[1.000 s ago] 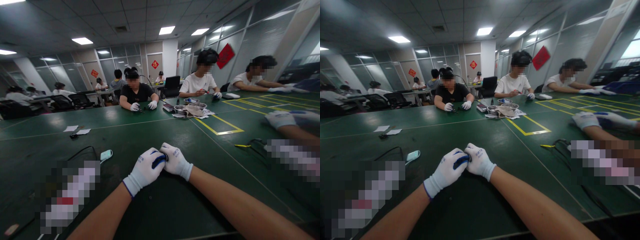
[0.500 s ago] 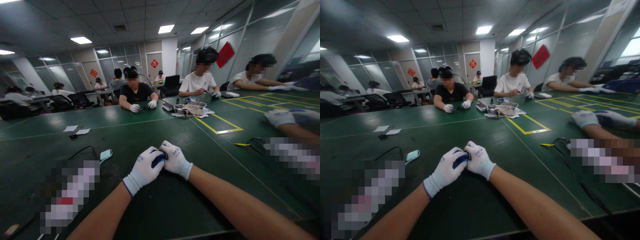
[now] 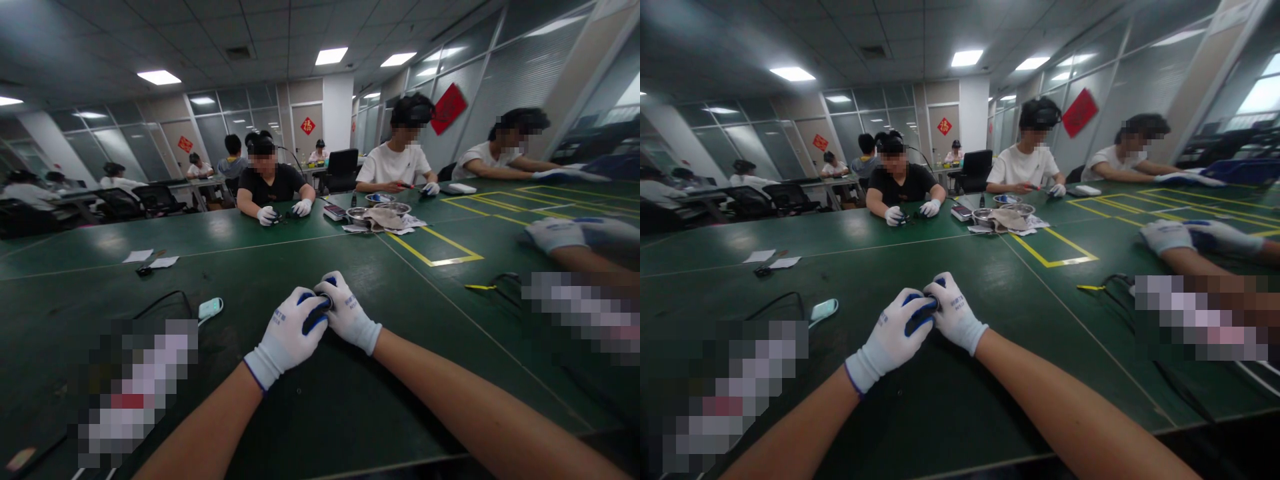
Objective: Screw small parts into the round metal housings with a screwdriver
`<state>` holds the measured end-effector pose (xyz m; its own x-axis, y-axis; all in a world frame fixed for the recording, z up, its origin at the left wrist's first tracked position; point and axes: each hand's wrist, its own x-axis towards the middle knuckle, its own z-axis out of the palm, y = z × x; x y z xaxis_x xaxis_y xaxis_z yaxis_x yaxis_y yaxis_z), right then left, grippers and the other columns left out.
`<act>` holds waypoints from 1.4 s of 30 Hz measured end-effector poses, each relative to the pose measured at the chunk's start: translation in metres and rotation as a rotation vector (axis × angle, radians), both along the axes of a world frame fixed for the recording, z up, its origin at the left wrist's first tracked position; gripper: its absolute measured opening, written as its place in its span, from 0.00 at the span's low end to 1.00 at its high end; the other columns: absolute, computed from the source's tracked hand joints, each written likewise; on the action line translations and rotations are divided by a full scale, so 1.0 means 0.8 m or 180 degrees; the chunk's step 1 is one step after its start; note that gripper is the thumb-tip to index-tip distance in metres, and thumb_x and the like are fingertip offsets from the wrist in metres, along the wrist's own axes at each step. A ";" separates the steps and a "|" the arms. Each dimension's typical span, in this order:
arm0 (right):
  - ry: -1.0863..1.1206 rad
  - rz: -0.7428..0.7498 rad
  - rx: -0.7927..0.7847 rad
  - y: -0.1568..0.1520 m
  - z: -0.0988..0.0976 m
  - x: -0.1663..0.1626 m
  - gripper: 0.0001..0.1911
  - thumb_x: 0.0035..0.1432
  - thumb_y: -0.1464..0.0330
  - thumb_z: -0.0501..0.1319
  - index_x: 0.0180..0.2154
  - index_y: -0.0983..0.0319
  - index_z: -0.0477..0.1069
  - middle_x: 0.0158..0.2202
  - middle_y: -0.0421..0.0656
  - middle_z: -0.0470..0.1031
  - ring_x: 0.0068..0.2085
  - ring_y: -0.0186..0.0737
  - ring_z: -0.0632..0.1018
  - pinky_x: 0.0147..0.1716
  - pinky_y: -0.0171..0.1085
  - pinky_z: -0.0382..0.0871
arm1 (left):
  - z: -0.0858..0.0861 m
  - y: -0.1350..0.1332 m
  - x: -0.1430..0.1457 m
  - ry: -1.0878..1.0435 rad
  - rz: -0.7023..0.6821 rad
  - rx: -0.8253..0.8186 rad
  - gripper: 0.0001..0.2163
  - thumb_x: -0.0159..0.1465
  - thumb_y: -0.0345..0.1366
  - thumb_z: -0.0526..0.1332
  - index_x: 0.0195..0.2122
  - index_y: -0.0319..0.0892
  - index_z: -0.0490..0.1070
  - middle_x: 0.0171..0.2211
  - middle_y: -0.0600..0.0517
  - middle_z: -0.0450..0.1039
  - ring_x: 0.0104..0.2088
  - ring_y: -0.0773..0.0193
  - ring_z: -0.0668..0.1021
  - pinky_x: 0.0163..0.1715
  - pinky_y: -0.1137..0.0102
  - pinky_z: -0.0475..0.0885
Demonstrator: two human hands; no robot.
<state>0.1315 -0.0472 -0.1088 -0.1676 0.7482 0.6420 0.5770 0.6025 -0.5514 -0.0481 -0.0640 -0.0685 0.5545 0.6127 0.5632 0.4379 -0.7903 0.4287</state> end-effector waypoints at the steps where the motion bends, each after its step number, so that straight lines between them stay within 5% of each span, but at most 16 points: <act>1: -0.0017 -0.0006 -0.0013 0.000 0.000 -0.001 0.08 0.58 0.73 0.63 0.42 0.61 0.73 0.47 0.47 0.65 0.45 0.45 0.73 0.45 0.47 0.74 | 0.000 0.000 0.000 0.0011 0.0011 0.0008 0.11 0.66 0.33 0.63 0.49 0.44 0.77 0.47 0.45 0.74 0.46 0.57 0.80 0.48 0.61 0.80; 18: -0.0688 -0.0346 -0.0296 -0.009 0.009 0.000 0.10 0.61 0.71 0.62 0.46 0.60 0.74 0.44 0.46 0.72 0.38 0.41 0.77 0.36 0.39 0.74 | 0.003 0.000 0.002 -0.0040 0.0045 -0.0117 0.08 0.66 0.33 0.63 0.46 0.44 0.78 0.45 0.47 0.77 0.44 0.58 0.81 0.48 0.62 0.80; 26: -0.0360 -0.0217 -0.0200 -0.010 0.008 0.000 0.29 0.59 0.73 0.62 0.62 0.59 0.64 0.48 0.47 0.74 0.42 0.43 0.79 0.43 0.42 0.78 | 0.000 0.001 0.002 0.0016 0.0041 -0.0135 0.08 0.67 0.33 0.63 0.45 0.44 0.78 0.44 0.47 0.76 0.43 0.58 0.81 0.47 0.63 0.80; 33: -0.0365 -0.0296 -0.0188 -0.013 0.014 0.001 0.20 0.56 0.71 0.64 0.52 0.59 0.69 0.49 0.48 0.73 0.40 0.43 0.78 0.40 0.42 0.77 | 0.001 -0.001 0.002 0.0050 0.0002 -0.0227 0.09 0.67 0.33 0.62 0.47 0.43 0.78 0.45 0.46 0.77 0.44 0.57 0.81 0.48 0.62 0.80; 42: -0.0459 -0.0265 -0.0232 -0.015 0.013 -0.001 0.22 0.55 0.72 0.64 0.52 0.60 0.69 0.46 0.46 0.75 0.39 0.42 0.79 0.40 0.41 0.77 | -0.001 0.001 0.002 0.0130 -0.0040 -0.0333 0.08 0.67 0.32 0.63 0.46 0.42 0.79 0.44 0.47 0.78 0.44 0.57 0.81 0.48 0.62 0.79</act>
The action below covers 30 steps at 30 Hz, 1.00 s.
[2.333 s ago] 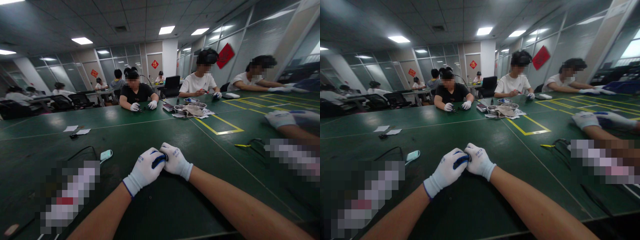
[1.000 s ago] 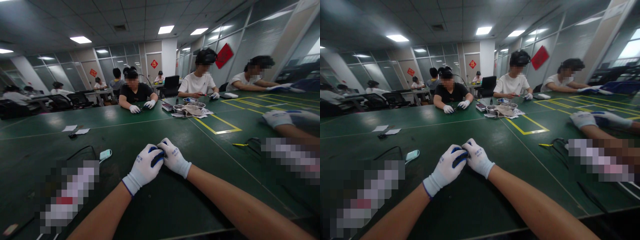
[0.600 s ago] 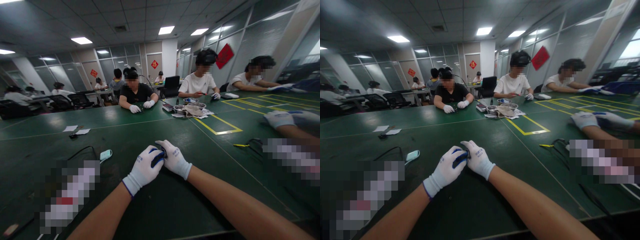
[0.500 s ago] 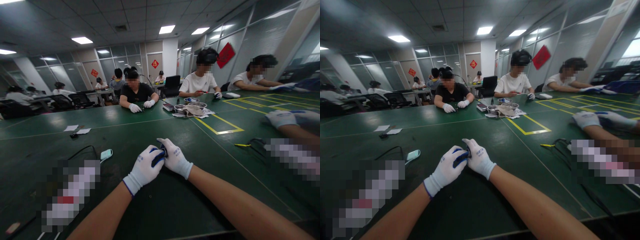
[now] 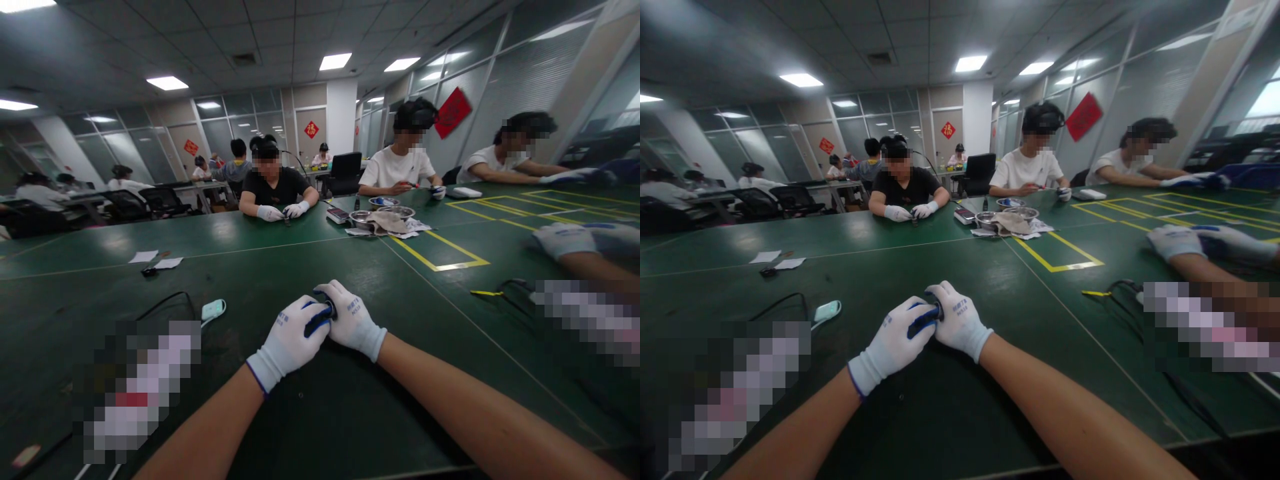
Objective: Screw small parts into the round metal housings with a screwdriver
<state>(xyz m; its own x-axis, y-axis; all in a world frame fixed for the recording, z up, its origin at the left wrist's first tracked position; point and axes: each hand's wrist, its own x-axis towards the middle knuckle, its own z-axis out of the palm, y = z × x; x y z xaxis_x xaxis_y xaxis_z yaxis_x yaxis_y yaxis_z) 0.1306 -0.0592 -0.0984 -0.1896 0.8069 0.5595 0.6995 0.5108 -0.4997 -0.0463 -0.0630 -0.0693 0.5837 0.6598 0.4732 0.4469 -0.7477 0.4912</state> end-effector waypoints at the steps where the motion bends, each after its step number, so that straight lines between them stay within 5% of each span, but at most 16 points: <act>1: -0.0012 0.0010 0.0003 0.000 0.000 0.000 0.22 0.56 0.71 0.64 0.53 0.60 0.69 0.46 0.46 0.75 0.39 0.42 0.80 0.41 0.41 0.77 | 0.000 0.000 0.000 0.0001 0.0000 0.0000 0.08 0.67 0.32 0.63 0.46 0.42 0.79 0.44 0.47 0.78 0.44 0.57 0.81 0.48 0.62 0.79; 30: 0.0014 0.0163 -0.0016 -0.002 0.001 0.000 0.16 0.55 0.71 0.66 0.46 0.59 0.74 0.41 0.44 0.79 0.39 0.43 0.81 0.41 0.42 0.77 | -0.002 0.000 0.001 -0.0080 -0.0078 -0.0032 0.09 0.66 0.31 0.63 0.47 0.41 0.79 0.46 0.46 0.79 0.46 0.57 0.82 0.51 0.61 0.79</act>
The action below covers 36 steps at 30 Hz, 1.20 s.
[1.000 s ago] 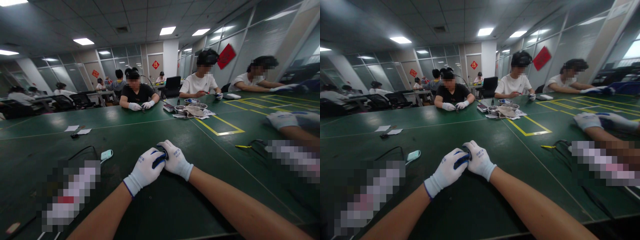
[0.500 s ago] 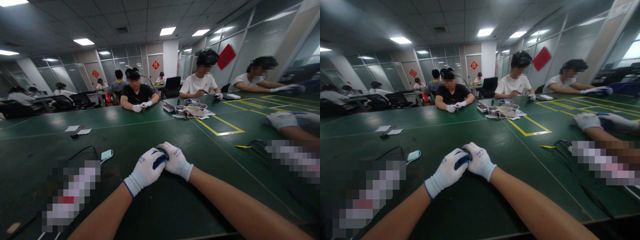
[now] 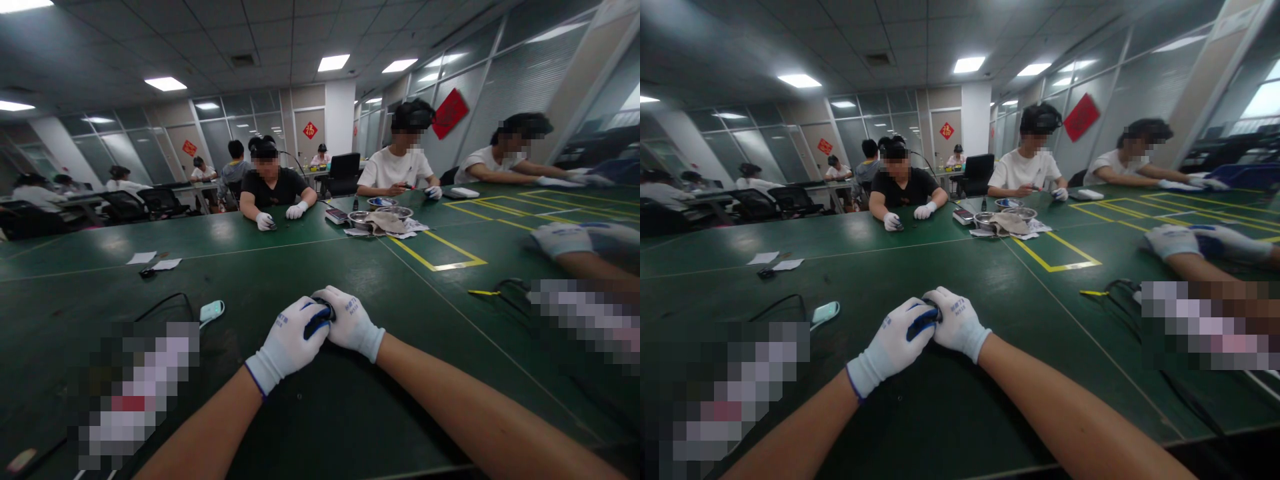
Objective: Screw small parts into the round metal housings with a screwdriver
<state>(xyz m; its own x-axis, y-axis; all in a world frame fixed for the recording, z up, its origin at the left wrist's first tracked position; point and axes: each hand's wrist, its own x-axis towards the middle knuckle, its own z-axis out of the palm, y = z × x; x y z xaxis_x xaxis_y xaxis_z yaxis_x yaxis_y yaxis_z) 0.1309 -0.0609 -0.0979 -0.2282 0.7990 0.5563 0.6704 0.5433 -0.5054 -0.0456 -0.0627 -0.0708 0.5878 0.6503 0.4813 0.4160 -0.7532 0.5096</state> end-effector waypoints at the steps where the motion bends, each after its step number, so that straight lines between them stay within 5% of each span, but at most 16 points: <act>1: 0.0002 0.0006 0.0000 0.000 0.000 0.000 0.16 0.54 0.71 0.66 0.46 0.59 0.74 0.41 0.44 0.78 0.39 0.44 0.82 0.42 0.42 0.78 | 0.000 0.000 0.000 0.0002 0.0005 -0.0012 0.09 0.66 0.31 0.63 0.47 0.41 0.79 0.45 0.46 0.79 0.46 0.57 0.82 0.51 0.61 0.79; 36: -0.0053 0.0101 -0.0006 0.000 0.000 0.000 0.16 0.56 0.71 0.65 0.47 0.60 0.74 0.41 0.45 0.78 0.40 0.44 0.81 0.42 0.42 0.77 | 0.002 -0.001 0.000 0.0048 0.0037 -0.0024 0.08 0.65 0.31 0.63 0.45 0.42 0.78 0.44 0.46 0.78 0.45 0.56 0.81 0.50 0.61 0.79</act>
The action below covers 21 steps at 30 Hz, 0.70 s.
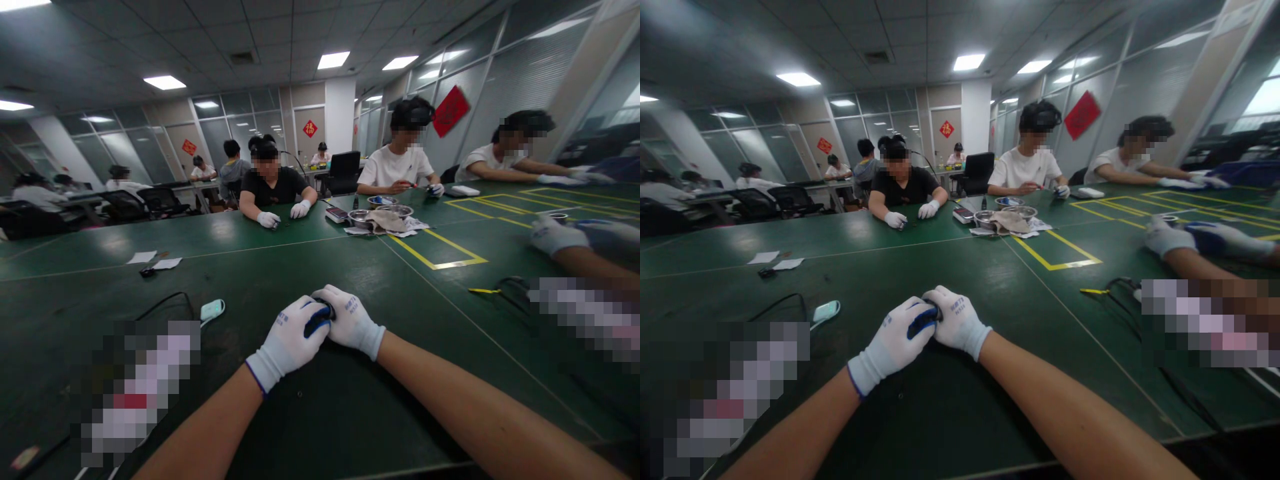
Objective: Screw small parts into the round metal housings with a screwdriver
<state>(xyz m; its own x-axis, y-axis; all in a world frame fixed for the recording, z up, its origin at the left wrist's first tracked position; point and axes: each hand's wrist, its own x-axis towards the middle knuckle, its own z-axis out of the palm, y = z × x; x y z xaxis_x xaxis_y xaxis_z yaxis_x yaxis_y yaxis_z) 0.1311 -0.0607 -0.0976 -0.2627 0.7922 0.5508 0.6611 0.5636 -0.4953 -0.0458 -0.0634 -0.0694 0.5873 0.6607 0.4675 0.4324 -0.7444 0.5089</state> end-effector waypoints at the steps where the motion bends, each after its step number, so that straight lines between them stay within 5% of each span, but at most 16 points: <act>1: -0.0002 0.0001 -0.0003 0.000 0.000 0.000 0.16 0.56 0.71 0.65 0.47 0.61 0.74 0.41 0.45 0.78 0.40 0.44 0.81 0.42 0.42 0.78 | 0.000 0.000 0.000 0.0001 0.0000 0.0000 0.08 0.65 0.31 0.63 0.45 0.42 0.78 0.44 0.46 0.78 0.45 0.56 0.81 0.51 0.60 0.79; 21: 0.0108 -0.0132 0.0206 0.001 -0.002 -0.001 0.14 0.56 0.73 0.63 0.46 0.59 0.74 0.42 0.45 0.77 0.40 0.43 0.80 0.41 0.40 0.77 | -0.004 0.003 -0.001 -0.0175 0.0091 0.0307 0.09 0.67 0.33 0.62 0.47 0.43 0.77 0.45 0.46 0.76 0.45 0.57 0.81 0.48 0.62 0.79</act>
